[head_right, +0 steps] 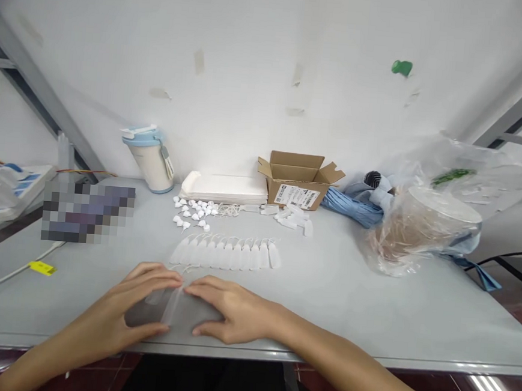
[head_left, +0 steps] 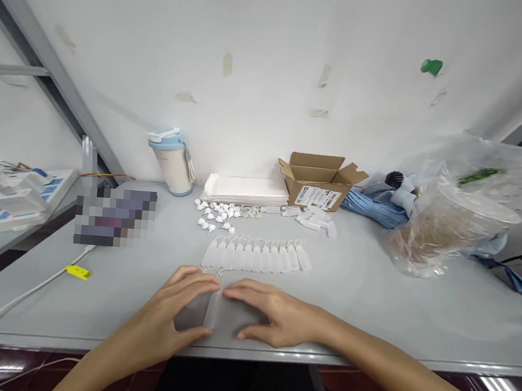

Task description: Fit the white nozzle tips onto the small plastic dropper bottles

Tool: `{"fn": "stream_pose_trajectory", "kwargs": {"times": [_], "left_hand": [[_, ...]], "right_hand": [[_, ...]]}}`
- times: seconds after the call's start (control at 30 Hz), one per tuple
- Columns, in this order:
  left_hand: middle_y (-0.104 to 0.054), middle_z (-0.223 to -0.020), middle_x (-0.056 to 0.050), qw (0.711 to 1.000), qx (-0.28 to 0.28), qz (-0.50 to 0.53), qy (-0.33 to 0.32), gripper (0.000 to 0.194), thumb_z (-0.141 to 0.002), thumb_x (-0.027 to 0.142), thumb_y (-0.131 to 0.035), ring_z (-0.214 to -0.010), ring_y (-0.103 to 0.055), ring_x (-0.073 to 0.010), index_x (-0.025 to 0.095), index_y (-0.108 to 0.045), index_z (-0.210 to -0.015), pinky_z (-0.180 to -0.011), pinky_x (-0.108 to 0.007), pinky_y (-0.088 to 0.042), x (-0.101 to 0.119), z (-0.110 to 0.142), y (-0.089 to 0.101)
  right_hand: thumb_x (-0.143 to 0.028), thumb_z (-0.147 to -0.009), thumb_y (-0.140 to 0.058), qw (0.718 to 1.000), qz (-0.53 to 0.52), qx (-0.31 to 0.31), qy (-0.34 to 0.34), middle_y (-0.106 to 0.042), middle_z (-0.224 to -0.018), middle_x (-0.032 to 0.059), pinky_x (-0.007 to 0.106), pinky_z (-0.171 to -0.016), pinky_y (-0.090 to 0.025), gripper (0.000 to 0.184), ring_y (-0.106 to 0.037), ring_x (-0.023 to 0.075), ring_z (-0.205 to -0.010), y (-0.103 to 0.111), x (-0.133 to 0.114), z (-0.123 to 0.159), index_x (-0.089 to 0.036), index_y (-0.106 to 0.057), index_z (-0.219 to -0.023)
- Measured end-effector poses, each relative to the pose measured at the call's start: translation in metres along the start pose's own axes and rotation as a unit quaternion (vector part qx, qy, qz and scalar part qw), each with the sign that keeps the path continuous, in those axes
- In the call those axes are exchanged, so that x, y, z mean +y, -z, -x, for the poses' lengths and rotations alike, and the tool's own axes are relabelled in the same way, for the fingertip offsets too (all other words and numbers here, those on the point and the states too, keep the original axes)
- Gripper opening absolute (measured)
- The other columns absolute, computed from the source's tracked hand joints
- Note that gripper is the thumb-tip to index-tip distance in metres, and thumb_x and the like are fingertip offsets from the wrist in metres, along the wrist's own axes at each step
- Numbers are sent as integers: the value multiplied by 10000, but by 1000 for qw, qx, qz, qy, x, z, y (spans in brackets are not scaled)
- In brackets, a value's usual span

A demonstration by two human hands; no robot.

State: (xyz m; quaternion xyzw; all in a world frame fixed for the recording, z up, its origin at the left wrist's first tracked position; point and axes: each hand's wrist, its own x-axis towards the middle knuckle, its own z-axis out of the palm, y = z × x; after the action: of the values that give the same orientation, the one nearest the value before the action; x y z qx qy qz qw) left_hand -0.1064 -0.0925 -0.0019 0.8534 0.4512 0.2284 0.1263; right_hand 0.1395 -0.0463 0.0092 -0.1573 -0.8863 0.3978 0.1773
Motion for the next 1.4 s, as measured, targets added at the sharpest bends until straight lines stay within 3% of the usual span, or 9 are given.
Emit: {"fn": "stream_pose_trajectory", "kwargs": {"times": [0.23, 0.5, 0.8, 0.87, 0.97, 1.1, 1.17, 1.3, 1.4], "left_hand": [[-641, -1150, -44, 1000, -11, 2, 15, 422, -737, 287, -676, -1125, -524, -252, 273, -590, -1150, -893, -363, -505, -11, 2, 3], [-609, -1204, -39, 999, -28, 8, 32, 407, -776, 294, -643, -1177, -477, -249, 277, -565, -1176, -959, -395, -458, -20, 0, 2], [-574, -1261, -59, 1000, -2, 13, 21, 469, -762, 348, -657, -1208, -450, -279, 286, -547, -1214, -952, -422, -458, -17, -7, 6], [-577, -1253, -56, 1000, 7, 21, 19, 419, -800, 361, -612, -1214, -446, -266, 278, -549, -1206, -972, -423, -436, -14, -18, 11], [-615, -1182, -52, 998, 47, 41, 26, 290, -863, 373, -513, -1167, -484, -236, 243, -597, -1107, -984, -403, -415, -12, -47, 18], [-663, -1075, -47, 995, 51, 40, 81, 289, -862, 361, -430, -1019, -565, -234, 217, -639, -1001, -778, -336, -504, -22, -104, 20], [-682, -1031, -54, 995, 43, 7, 88, 290, -838, 302, -415, -972, -582, -236, 195, -656, -957, -773, -337, -494, -31, -134, 17], [-699, -968, -59, 996, 21, -58, 61, 322, -800, 168, -367, -969, -578, -246, 167, -669, -914, -860, -374, -456, -45, -171, 1], [-690, -986, -81, 994, 33, -95, 28, 338, -794, 103, -354, -1008, -547, -264, 145, -666, -916, -873, -399, -448, -50, -169, -13]], "right_hand": [[-185, -778, -654, 999, 19, -35, 6, -449, -1376, 133, 354, -1062, -352, 654, -424, 213, -1273, 2, 5, -1, -186, -397, -1380], [-197, -788, -645, 997, 41, -62, 7, -461, -1365, 175, 336, -1083, -326, 625, -414, 216, -1282, 4, 6, -2, -84, -421, -1360], [-199, -793, -644, 999, 29, -43, 17, -504, -1331, 165, 329, -1057, -361, 562, -464, 213, -1242, 7, 10, -3, -84, -473, -1316], [-194, -796, -643, 1000, 10, -2, 9, -584, -1239, 142, 321, -997, -421, 472, -546, 195, -1142, 12, 10, -3, -106, -539, -1249], [-201, -826, -604, 992, -22, 119, -21, -679, -1026, 94, 295, -835, -506, 252, -630, 161, -932, 23, 13, -1, -142, -639, -1068], [-210, -844, -562, 952, 21, 299, -67, -680, -855, 56, 262, -683, -512, 109, -629, 143, -779, 44, 25, 5, -170, -659, -872], [-210, -849, -548, 927, 81, 360, -73, -668, -806, 45, 261, -660, -505, 102, -615, 140, -734, 54, 35, 10, -179, -643, -832], [-185, -870, -491, 882, 231, 407, -53, -638, -778, 48, 275, -638, -490, 123, -581, 147, -697, 72, 60, 20, -185, -609, -833], [-164, -873, -462, 870, 287, 396, -62, -633, -814, 65, 298, -661, -496, 137, -585, 162, -723, 83, 79, 27, -181, -597, -854]]}}
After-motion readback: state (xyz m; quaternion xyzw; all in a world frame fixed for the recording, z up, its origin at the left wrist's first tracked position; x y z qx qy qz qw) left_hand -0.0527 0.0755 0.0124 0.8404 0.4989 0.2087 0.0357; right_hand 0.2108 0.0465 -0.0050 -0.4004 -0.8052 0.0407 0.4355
